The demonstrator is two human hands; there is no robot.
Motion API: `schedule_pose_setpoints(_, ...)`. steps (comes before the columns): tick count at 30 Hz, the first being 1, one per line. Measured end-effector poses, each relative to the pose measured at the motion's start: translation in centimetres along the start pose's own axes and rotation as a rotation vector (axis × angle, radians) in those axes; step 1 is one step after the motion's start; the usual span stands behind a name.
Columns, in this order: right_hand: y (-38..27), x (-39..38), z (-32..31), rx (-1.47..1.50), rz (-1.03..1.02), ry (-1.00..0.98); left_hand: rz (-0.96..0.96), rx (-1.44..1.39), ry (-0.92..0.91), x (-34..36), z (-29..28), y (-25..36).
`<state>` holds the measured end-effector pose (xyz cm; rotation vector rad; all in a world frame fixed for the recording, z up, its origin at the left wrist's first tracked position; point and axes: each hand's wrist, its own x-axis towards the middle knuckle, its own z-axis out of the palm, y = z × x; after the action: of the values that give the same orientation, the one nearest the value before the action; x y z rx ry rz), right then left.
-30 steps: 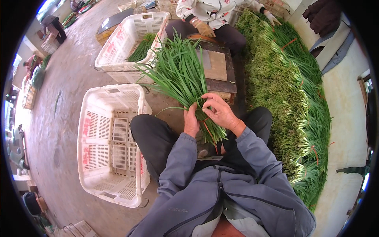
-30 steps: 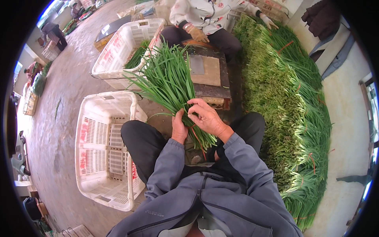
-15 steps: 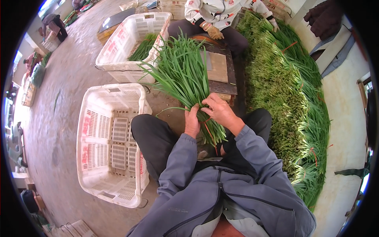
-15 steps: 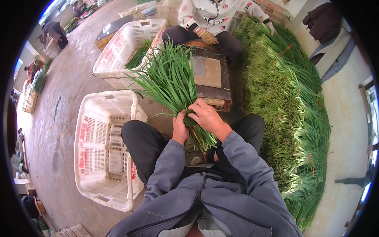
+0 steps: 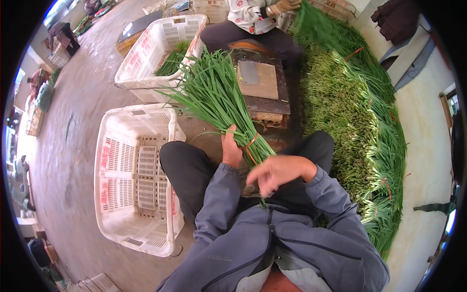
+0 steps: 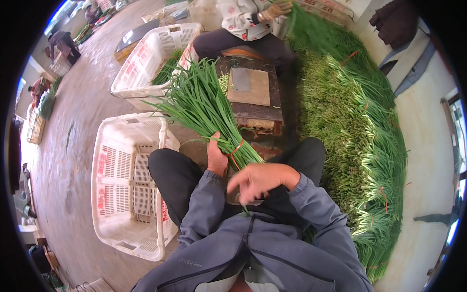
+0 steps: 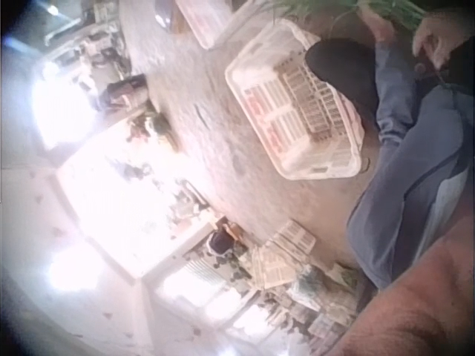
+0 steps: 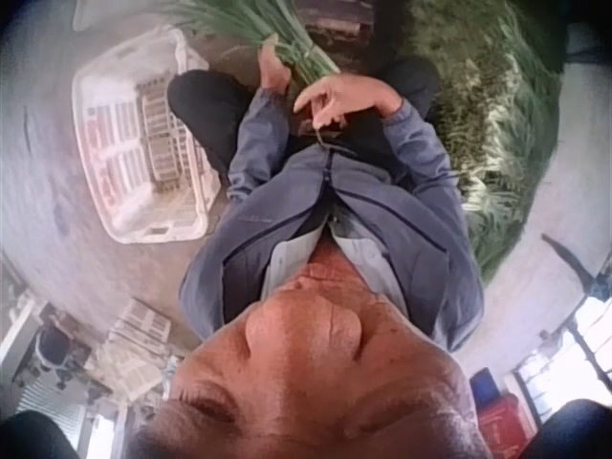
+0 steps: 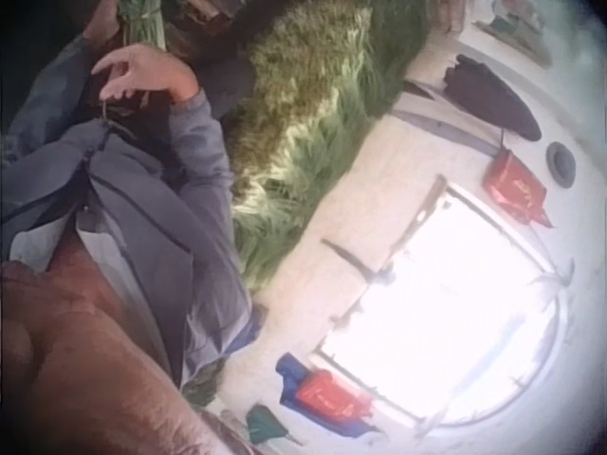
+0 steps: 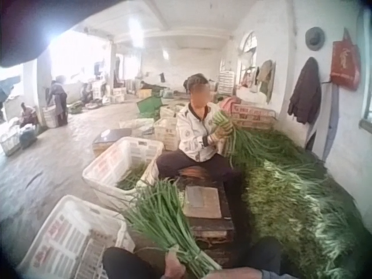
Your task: The person bundles bunches of leeks using red plastic ties and then trims the root ends with a cleaver on a wooden block while sitting in a processing facility.
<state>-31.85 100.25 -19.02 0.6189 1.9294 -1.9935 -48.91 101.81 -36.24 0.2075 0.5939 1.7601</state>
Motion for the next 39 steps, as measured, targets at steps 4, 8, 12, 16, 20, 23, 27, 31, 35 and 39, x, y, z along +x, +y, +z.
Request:
schedule_pose_setpoints(4, 2.4, 3.8, -3.2, -0.427, -0.256, 0.858, 0.005, 0.050, 0.050, -0.1, 0.0, -0.3)
schedule_pose_setpoints(8, 4.4, 6.3, -3.6, -0.690, -0.416, 1.002, 0.049, 0.102, 0.001, -0.3, 0.1, -0.4)
schedule_pose_setpoints(12, 5.7, 6.2, -3.9, -0.780, -0.502, 0.957, -0.014, 0.119, 0.025, -0.7, 0.5, -0.4)
schedule_pose_setpoints(16, 2.1, 1.7, -1.1, 0.077, -0.134, 0.104, 0.052, 0.124, 0.054, -0.5, 0.4, 0.1)
schedule_pose_setpoints(20, 0.9, 0.0, -2.0, -0.043, -0.007, 0.183, -0.007, 0.098, -0.008, 0.0, 0.1, 0.2)
schedule_pose_setpoints(23, 2.9, 1.8, -4.7, -0.306, -0.069, 0.828, -0.039, 0.091, -0.028, -0.1, 0.4, 0.1)
schedule_pose_setpoints(27, 5.1, 3.6, -7.5, -0.308, 0.133, 1.031, -0.133, -0.004, -0.067, -0.8, 0.5, 1.6)
schedule_pose_setpoints(31, 8.5, 5.6, -7.4, 0.364, -0.254, 0.707, -0.177, 0.078, -0.019, -2.5, 4.1, 1.8)
schedule_pose_setpoints(35, 9.2, 8.2, -6.2, 0.418, -0.393, 0.837, -0.019, 0.152, -0.015, -2.1, 2.5, 2.3)
schedule_pose_setpoints(39, 11.0, 8.9, -5.2, 0.144, -0.433, 0.910, 0.149, 0.536, 0.002, -1.7, 1.4, 2.9)
